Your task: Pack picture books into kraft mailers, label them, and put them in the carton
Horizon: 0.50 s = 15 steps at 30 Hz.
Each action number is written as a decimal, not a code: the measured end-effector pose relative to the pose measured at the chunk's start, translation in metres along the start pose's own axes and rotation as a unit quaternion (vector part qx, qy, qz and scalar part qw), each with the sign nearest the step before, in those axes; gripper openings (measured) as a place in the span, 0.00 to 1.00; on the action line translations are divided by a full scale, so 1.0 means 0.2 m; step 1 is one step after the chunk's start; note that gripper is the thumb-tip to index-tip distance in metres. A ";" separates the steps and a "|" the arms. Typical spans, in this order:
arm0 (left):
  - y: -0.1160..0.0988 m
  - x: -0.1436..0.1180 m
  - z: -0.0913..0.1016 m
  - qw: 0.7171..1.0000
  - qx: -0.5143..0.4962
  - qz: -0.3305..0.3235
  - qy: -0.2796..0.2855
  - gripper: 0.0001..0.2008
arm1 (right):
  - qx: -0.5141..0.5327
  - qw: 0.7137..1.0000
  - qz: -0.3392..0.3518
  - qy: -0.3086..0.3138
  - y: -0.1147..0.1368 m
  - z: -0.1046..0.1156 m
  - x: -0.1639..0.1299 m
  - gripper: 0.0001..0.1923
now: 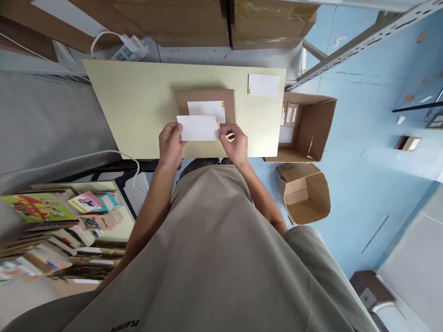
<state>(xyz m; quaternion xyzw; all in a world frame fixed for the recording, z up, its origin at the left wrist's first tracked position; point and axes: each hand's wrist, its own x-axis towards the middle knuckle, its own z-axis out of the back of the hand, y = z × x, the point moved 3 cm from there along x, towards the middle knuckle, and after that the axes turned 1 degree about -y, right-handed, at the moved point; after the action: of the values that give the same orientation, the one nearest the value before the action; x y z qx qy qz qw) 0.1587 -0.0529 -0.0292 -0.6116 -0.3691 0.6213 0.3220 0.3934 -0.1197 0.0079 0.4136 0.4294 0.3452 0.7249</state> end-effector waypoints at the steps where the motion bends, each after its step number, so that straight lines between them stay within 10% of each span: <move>1: 0.00 0.03 -0.01 1.000 0.024 -0.015 -0.004 0.29 | -0.006 1.000 -0.004 -0.005 -0.03 -0.01 0.03 0.19; 15: 0.16 0.44 -0.11 0.975 0.172 -0.098 -0.102 0.20 | -0.204 0.979 -0.015 -0.025 -0.28 -0.20 0.40 0.22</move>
<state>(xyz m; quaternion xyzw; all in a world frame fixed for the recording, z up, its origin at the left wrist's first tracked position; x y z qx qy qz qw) 0.1792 0.0073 -0.1016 -0.4412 -0.3463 0.7001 0.4419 0.3970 -0.0624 -0.0809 0.2589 0.3380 0.4044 0.8095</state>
